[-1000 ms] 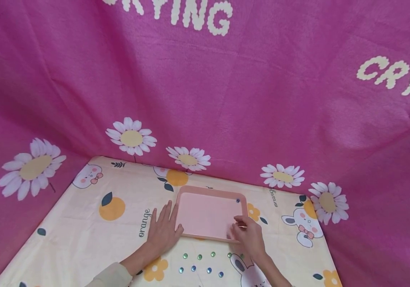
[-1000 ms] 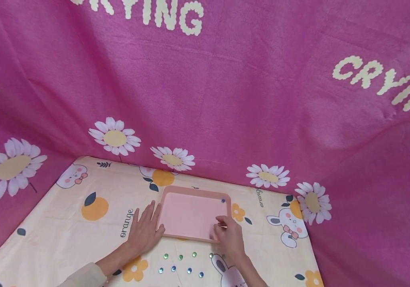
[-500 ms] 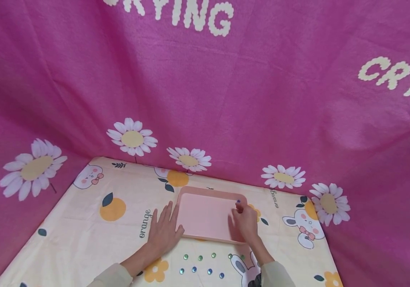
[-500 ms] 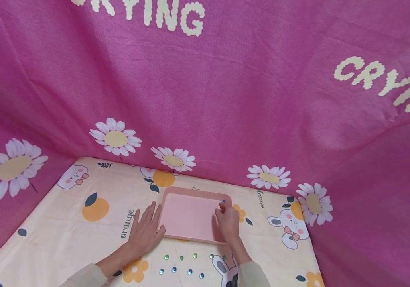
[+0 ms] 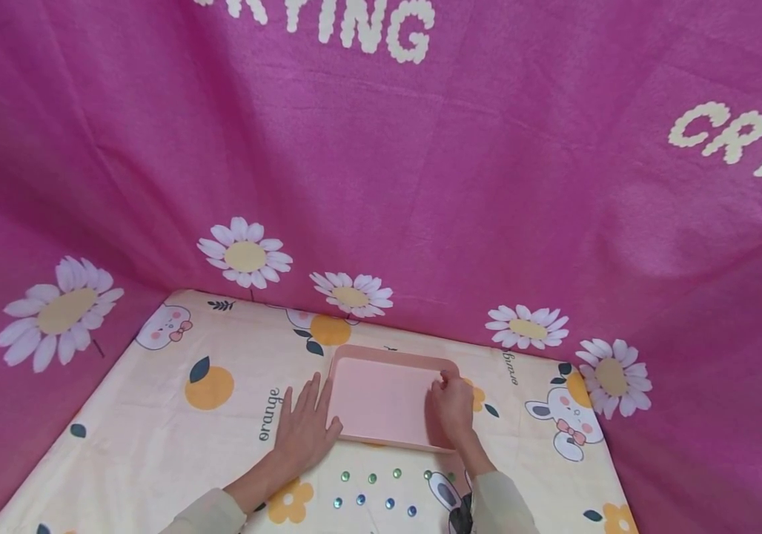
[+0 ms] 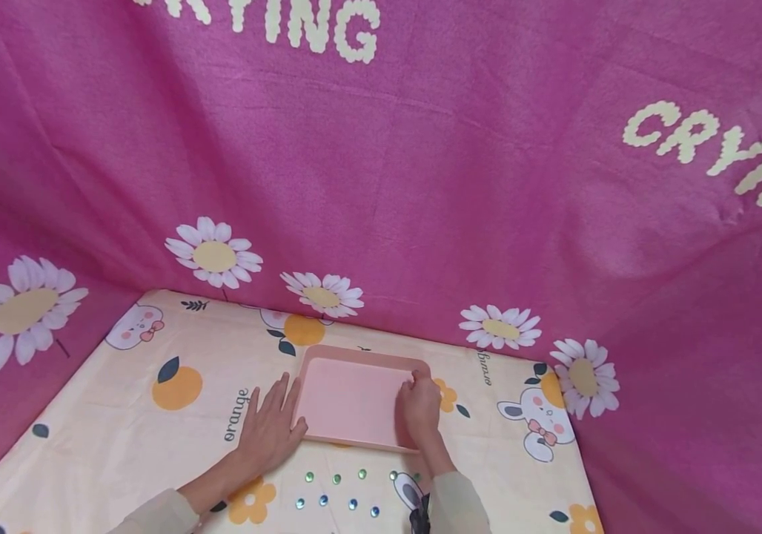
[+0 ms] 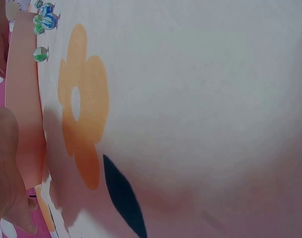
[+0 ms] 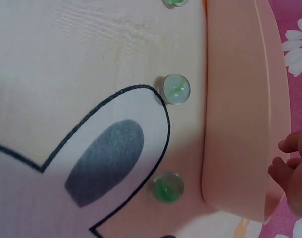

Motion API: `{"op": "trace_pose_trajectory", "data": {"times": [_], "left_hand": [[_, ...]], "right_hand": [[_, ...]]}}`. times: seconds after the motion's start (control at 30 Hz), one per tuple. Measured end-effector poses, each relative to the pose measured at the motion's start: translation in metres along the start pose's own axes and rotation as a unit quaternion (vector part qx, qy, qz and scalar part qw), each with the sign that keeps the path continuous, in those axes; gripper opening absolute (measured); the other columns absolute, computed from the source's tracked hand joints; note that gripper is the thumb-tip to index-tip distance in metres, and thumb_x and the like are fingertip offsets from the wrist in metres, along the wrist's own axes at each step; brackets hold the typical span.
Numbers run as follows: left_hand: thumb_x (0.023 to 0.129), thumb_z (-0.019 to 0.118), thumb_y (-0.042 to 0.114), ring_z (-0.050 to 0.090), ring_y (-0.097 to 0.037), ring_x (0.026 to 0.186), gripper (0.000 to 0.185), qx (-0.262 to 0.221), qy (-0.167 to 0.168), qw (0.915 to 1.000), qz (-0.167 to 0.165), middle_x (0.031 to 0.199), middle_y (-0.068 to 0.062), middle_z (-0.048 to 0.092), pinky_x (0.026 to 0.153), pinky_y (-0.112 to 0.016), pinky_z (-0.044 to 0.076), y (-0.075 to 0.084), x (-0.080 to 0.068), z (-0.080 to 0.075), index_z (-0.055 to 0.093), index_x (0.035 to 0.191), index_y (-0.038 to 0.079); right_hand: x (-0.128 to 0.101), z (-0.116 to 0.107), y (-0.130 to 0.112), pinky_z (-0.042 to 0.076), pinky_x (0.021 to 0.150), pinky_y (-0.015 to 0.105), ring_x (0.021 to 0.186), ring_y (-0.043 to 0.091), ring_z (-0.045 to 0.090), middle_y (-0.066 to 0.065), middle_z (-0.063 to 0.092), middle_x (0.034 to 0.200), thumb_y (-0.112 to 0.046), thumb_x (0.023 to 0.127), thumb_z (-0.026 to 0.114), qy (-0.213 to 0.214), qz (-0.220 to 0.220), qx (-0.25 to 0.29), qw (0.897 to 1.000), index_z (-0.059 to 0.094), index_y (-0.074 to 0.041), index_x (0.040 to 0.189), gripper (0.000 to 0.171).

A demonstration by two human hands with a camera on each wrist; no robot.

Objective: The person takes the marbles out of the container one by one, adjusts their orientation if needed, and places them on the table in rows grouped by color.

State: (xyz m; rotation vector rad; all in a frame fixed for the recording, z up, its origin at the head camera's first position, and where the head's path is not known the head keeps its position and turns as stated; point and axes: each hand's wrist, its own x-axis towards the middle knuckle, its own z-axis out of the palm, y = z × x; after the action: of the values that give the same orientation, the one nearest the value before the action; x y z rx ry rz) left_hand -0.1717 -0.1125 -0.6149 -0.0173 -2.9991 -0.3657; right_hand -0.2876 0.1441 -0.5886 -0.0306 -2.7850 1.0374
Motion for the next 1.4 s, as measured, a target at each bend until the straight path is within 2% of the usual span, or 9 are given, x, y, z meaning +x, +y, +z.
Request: {"op": "trace_pose_trajectory", "data": {"times": [0.1,0.27,0.5,0.6,0.7,0.9,1.13,1.4], "left_hand": [[0.097,0.05,0.048,0.027,-0.034,0.146,0.076,-0.002,-0.001,1.0,0.0,0.163,-0.016,0.023,0.119,-0.058,0.009,-0.001,0.0,0.0,0.029,0.157,0.007],[0.097,0.05,0.048,0.027,-0.034,0.146,0.076,0.0,-0.002,1.0,-0.001,0.163,-0.016,0.022,0.119,-0.058,0.008,-0.001,-0.001,0.0,0.029,0.157,0.007],[0.097,0.051,0.047,0.028,-0.034,0.146,0.076,0.002,0.001,1.0,-0.001,0.162,-0.016,0.024,0.119,-0.059,0.01,-0.001,0.0,-0.001,0.029,0.157,0.007],[0.097,0.051,0.046,0.028,-0.034,0.146,0.075,-0.004,0.003,1.0,-0.002,0.162,-0.016,0.024,0.119,-0.058,0.009,-0.001,0.0,-0.001,0.029,0.157,0.007],[0.096,0.052,0.044,0.028,-0.034,0.146,0.074,-0.011,0.007,0.9999,-0.001,0.162,-0.017,0.024,0.119,-0.058,0.009,-0.001,0.001,0.001,0.031,0.157,0.007],[0.096,0.052,0.045,0.028,-0.034,0.146,0.075,-0.009,0.008,0.9999,-0.001,0.162,-0.016,0.024,0.119,-0.059,0.01,0.0,0.0,0.001,0.031,0.157,0.008],[0.097,0.051,0.046,0.027,-0.033,0.146,0.075,-0.009,0.001,1.0,-0.001,0.162,-0.016,0.023,0.119,-0.058,0.009,-0.001,0.001,0.001,0.03,0.157,0.008],[0.097,0.048,0.047,0.026,-0.033,0.147,0.075,-0.008,-0.002,1.0,0.001,0.163,-0.016,0.022,0.119,-0.057,0.008,-0.002,0.001,0.003,0.028,0.158,0.009]], "right_hand": [[0.002,0.004,0.001,0.056,0.069,0.039,0.074,0.026,0.063,0.02,0.071,0.097,-0.002,0.093,0.061,0.012,0.0,-0.009,1.0,0.066,0.003,0.117,0.025],[0.005,0.01,0.002,0.057,0.072,0.045,0.077,0.029,0.066,0.021,0.071,0.093,0.001,0.09,0.06,0.035,0.003,-0.021,0.999,0.066,0.006,0.113,0.024],[0.006,0.016,0.003,0.053,0.066,0.041,0.073,0.028,0.061,0.018,0.068,0.086,0.001,0.091,0.062,0.033,0.019,-0.019,0.999,0.06,0.004,0.123,0.032],[0.009,0.019,0.003,0.055,0.07,0.043,0.079,0.029,0.064,0.019,0.068,0.089,0.0,0.092,0.059,0.028,0.028,-0.011,0.999,0.058,0.005,0.124,0.032],[0.012,0.021,0.002,0.057,0.08,0.048,0.092,0.034,0.067,0.024,0.068,0.099,-0.001,0.094,0.056,0.023,0.042,-0.006,0.999,0.057,0.006,0.124,0.031],[0.016,0.021,-0.004,0.052,0.094,0.051,0.113,0.036,0.063,0.027,0.065,0.118,-0.002,0.098,0.05,-0.002,0.073,0.009,0.997,0.054,0.007,0.127,0.031],[0.018,0.022,-0.007,0.049,0.099,0.05,0.115,0.03,0.06,0.021,0.062,0.123,-0.004,0.098,0.047,-0.032,0.096,0.036,0.994,0.052,0.002,0.129,0.032],[0.02,0.027,-0.007,0.049,0.094,0.047,0.11,0.029,0.057,0.016,0.06,0.12,-0.009,0.098,0.046,-0.037,0.126,0.048,0.99,0.052,-0.001,0.123,0.027]]}}
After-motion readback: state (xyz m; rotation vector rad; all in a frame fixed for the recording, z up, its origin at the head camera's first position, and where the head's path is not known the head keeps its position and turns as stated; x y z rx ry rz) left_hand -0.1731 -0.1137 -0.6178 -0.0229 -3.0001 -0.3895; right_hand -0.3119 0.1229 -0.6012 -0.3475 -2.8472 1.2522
